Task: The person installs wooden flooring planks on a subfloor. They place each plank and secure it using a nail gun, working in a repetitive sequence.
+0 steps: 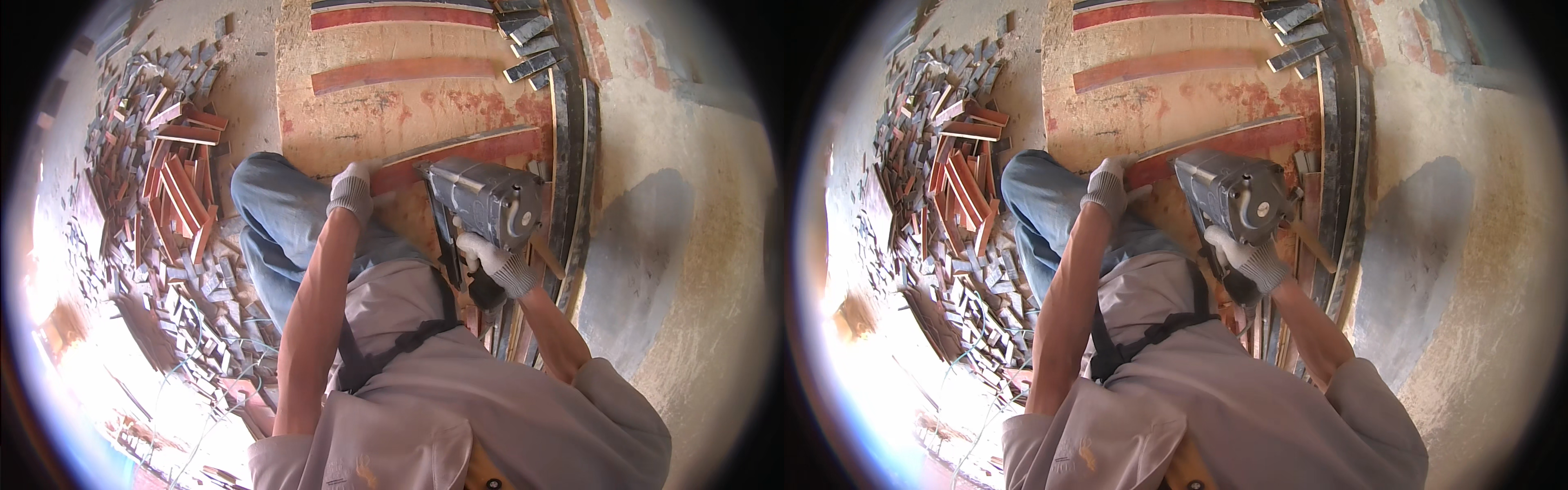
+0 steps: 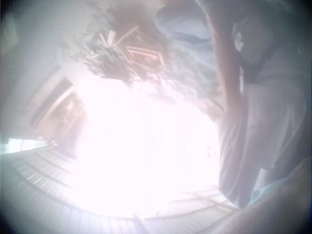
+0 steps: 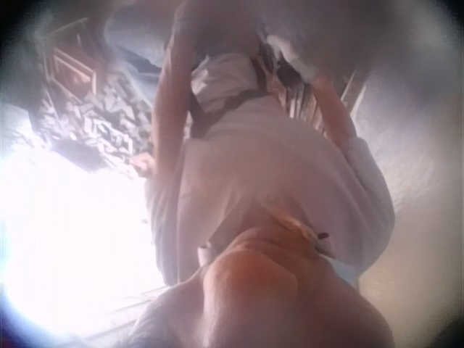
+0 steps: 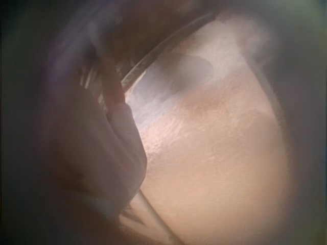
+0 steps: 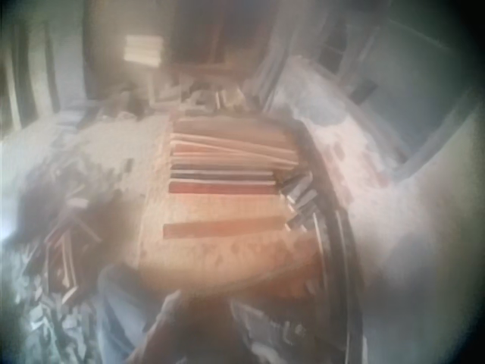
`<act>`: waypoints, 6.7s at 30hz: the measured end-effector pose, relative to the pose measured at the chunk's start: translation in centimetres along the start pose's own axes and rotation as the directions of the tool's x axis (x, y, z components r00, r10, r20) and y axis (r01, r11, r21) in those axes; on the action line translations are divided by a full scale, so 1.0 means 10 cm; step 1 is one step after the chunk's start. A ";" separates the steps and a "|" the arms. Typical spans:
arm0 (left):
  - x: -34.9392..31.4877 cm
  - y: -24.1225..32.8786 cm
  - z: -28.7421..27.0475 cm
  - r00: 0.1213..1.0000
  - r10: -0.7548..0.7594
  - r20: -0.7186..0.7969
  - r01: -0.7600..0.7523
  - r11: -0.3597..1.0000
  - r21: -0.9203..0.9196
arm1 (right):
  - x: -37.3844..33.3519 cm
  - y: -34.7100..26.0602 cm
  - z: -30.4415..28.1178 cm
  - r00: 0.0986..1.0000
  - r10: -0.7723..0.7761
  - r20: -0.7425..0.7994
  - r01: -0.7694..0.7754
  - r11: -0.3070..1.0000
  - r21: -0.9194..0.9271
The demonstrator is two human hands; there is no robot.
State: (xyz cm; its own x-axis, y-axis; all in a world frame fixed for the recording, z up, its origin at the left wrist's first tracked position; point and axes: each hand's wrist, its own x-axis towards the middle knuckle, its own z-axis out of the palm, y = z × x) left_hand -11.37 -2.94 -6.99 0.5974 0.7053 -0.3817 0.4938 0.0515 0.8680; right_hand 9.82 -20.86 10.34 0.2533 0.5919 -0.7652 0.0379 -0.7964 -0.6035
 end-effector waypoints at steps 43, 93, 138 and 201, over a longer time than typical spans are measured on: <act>0.07 0.46 -0.08 0.737 -0.661 0.141 0.405 0.264 -0.876 | -0.03 -0.07 -0.65 0.992 0.099 -0.084 -0.093 0.993 0.073; -0.26 0.40 -0.63 0.773 0.196 -0.603 0.137 0.877 0.461 | 3.46 -2.48 -1.33 0.640 -0.768 -0.028 0.059 0.086 -0.995; 1.38 0.58 -1.41 0.906 0.173 -0.387 0.130 0.756 0.642 | 0.05 -0.75 -1.28 0.514 -0.745 -0.426 0.775 0.616 -0.143; 0.25 0.06 -0.92 0.649 -0.289 -0.704 0.053 0.940 -0.337 | 2.04 -0.85 -0.01 0.583 -0.788 0.196 0.322 0.002 -0.947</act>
State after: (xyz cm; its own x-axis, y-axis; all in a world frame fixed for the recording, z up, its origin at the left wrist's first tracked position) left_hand -15.38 5.36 -4.50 -0.1996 0.9404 -0.2754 0.2830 0.3244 0.9026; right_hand 14.79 -1.99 -0.13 -0.0719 0.9973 -0.0143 0.9968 0.0714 -0.0356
